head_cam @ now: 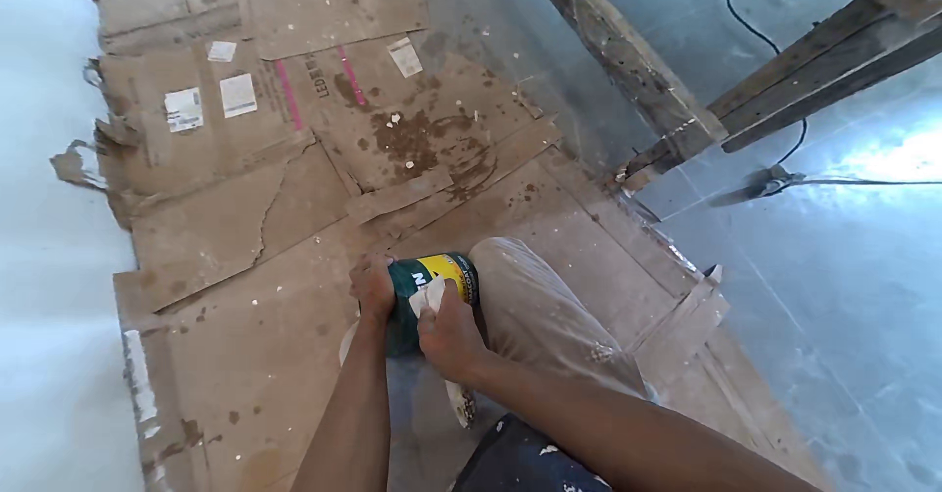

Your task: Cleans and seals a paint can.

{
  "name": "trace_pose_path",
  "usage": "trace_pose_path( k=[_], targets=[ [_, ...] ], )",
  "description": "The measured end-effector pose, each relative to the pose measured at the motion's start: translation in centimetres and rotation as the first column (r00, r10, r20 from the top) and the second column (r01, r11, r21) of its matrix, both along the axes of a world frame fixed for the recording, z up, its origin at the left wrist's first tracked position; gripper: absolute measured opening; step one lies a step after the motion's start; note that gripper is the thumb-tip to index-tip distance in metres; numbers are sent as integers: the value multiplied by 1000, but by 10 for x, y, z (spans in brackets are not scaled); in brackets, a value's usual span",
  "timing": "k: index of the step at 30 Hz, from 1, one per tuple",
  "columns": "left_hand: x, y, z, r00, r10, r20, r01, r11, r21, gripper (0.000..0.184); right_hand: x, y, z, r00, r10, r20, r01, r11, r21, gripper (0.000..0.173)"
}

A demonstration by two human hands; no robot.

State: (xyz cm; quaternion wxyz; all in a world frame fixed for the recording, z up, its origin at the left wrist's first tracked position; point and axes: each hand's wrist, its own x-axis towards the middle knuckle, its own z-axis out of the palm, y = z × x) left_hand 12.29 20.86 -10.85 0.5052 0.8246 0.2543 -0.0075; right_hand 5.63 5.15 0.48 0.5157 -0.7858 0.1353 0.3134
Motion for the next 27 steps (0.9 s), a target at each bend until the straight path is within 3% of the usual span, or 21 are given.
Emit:
trace_pose_path(
  k=[3,8,13,19,27],
  targets=[
    [0,2,-1,999,-18,33,18,1000,-13,35,3,-13,-18,998,-53,-46,61,982,181,40],
    [-1,1,0,999,-21,25,22,999,-48,34,24,-35,-23,968,36,-247,47,946,321,36],
    [3,2,-2,998,-33,63,41,991,-131,31,34,-49,-46,966,105,-238,17,887,461,35],
    [2,2,0,998,-5,69,19,979,-202,29,39,-46,-52,978,162,-133,-87,891,446,41],
    [2,2,1,998,-4,64,16,983,-181,24,26,-44,-61,905,49,-422,243,755,609,31]
  ],
)
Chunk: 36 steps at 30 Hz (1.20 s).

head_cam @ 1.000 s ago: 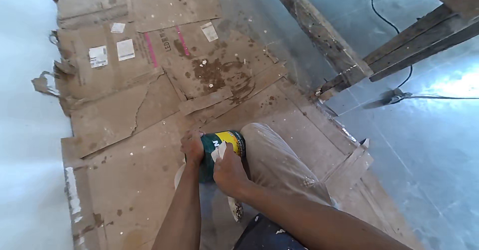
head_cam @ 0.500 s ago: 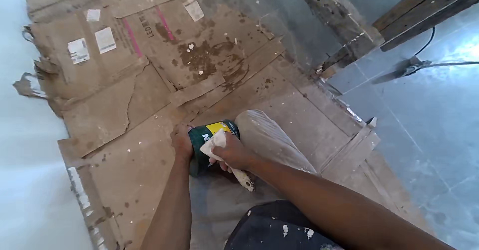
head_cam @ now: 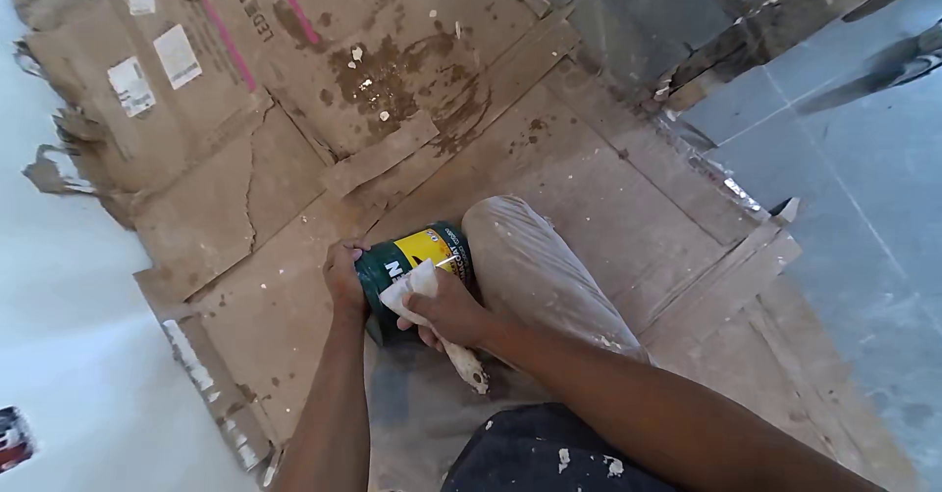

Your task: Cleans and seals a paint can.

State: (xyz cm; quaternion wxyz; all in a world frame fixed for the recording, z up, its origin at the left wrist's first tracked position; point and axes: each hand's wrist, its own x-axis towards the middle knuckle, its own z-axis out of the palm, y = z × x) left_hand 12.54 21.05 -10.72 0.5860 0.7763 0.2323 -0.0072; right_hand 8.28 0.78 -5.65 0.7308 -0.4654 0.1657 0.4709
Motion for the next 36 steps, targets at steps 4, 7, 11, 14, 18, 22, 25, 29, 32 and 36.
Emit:
trace_pose_path(
  k=[4,7,11,14,18,22,25,29,32,36],
  targets=[
    [2,2,-2,1000,-28,-9,28,1000,-6,23,3,-1,-9,987,-42,-153,60,991,121,32],
    [5,1,-1,1000,-4,-25,3,1000,-8,23,4,0,-14,985,-48,-166,75,984,162,31],
    [5,1,-1,999,2,-53,-4,999,-37,23,3,-2,-28,995,-33,-89,48,983,176,31],
    [5,5,-4,999,-18,-32,17,999,-47,24,12,-7,-29,999,54,7,-55,991,119,37],
    [5,1,-2,1000,-20,-16,19,1000,-24,25,13,-7,-16,981,123,153,-116,992,-56,37],
    [4,1,-5,1000,10,-15,-10,999,-45,26,12,-6,-3,991,104,83,-98,992,-74,35],
    [6,-1,-3,1000,25,-10,-26,999,-27,26,16,-7,6,994,65,-86,-63,998,15,31],
    [6,-3,-2,999,32,-25,-32,999,-7,27,15,-6,6,974,28,-225,-9,996,84,31],
    [8,-6,2,998,55,-34,-56,998,-18,29,14,-5,9,980,9,-199,1,999,53,32],
    [7,-8,3,998,40,-56,-39,999,15,37,16,-7,14,994,105,-35,-108,984,-139,37]
  ],
)
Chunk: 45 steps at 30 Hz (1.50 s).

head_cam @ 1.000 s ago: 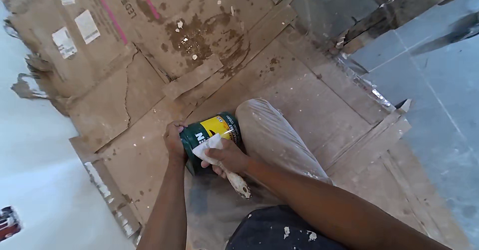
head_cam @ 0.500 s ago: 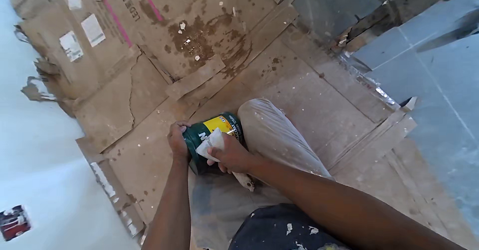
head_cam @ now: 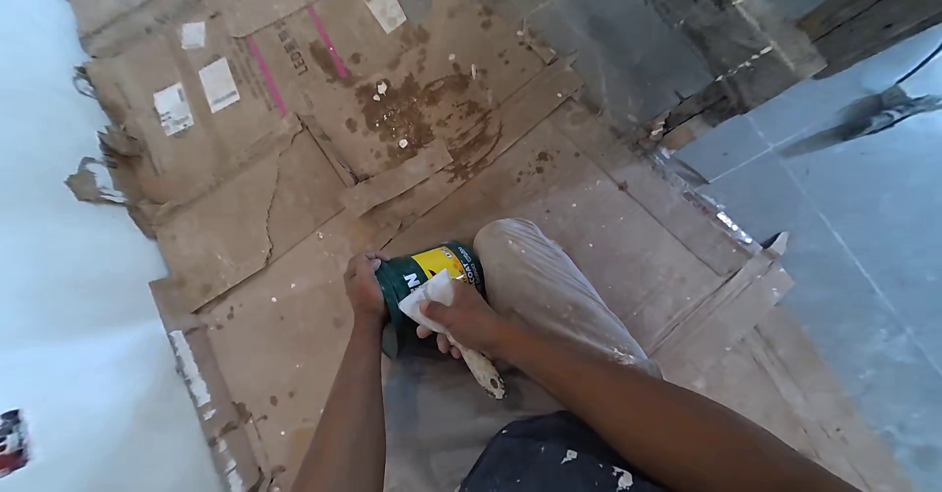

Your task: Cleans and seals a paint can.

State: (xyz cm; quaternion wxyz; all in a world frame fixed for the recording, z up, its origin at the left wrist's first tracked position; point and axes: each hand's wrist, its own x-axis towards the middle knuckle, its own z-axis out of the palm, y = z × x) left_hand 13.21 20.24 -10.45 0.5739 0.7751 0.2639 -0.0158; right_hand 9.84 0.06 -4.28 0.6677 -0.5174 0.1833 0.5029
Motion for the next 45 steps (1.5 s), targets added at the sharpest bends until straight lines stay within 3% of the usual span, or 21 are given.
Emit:
trace_pose_path(
  k=[4,9,12,16,18,22,27,45],
  targets=[
    [-2,-6,1,1000,-15,-5,16,995,100,43,-14,1,16,982,110,151,-72,969,-237,47],
    [-2,-20,8,999,29,-42,-19,974,226,40,-38,17,26,920,-4,391,147,931,-335,45],
    [-8,-27,9,998,51,-33,-41,967,252,37,-26,15,28,937,-33,348,159,926,-341,42],
    [-20,-19,-3,993,-57,106,39,986,159,35,-7,-10,17,969,106,221,-49,967,-249,42],
    [-17,-19,-3,992,-40,121,26,993,113,32,7,-22,11,970,153,188,-119,976,-181,45],
    [-14,-18,-3,993,-43,113,33,996,84,30,8,-33,-13,991,38,129,-38,999,-8,38],
    [-13,-15,-6,991,-54,122,49,998,41,29,-3,-43,-10,998,25,63,-23,999,-27,34],
    [-13,-14,-6,992,-53,112,50,998,26,30,-17,-33,-1,975,55,216,-45,998,-55,40]
  ],
)
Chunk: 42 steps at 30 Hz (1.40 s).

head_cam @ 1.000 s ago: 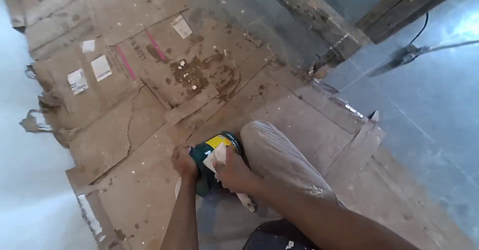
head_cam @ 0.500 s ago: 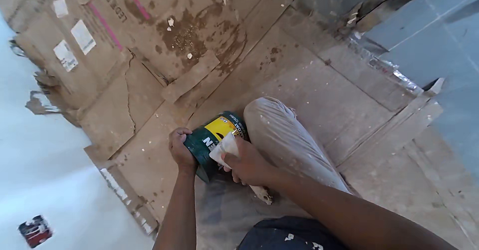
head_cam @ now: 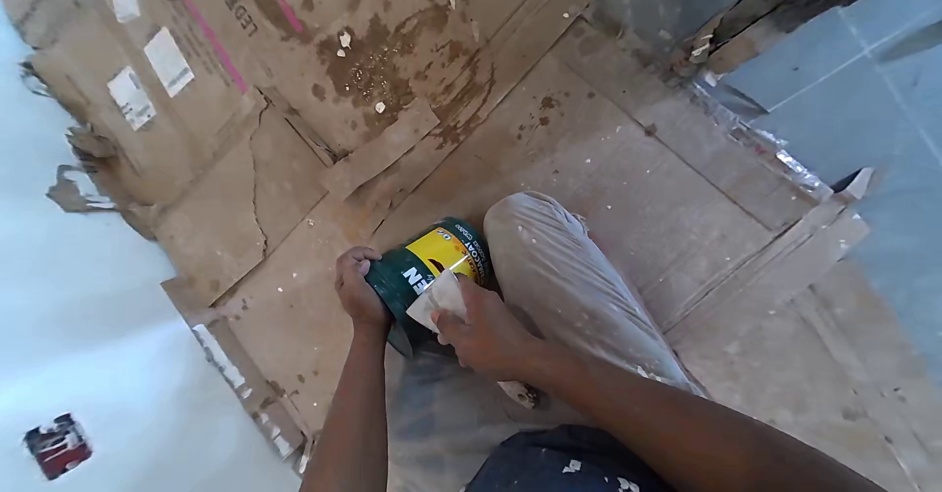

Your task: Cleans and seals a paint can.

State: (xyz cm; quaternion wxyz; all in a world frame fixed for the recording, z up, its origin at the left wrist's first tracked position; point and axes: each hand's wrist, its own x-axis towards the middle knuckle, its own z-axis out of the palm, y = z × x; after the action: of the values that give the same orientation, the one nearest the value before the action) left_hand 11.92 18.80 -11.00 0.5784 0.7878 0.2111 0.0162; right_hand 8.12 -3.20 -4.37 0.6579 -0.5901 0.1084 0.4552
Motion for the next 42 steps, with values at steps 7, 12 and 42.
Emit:
trace_pose_path(
  k=[7,12,42],
  targets=[
    [-2,-1,2,1000,12,-16,-11,1000,24,31,-1,1,-2,1000,-5,-4,4,1000,-18,39],
    [-4,-1,1,996,86,-14,-85,993,81,27,3,4,-1,978,93,185,-76,992,-96,38],
    [-13,-45,27,891,397,-218,-268,850,453,49,-20,29,53,556,682,476,-42,594,-803,19]
  ],
)
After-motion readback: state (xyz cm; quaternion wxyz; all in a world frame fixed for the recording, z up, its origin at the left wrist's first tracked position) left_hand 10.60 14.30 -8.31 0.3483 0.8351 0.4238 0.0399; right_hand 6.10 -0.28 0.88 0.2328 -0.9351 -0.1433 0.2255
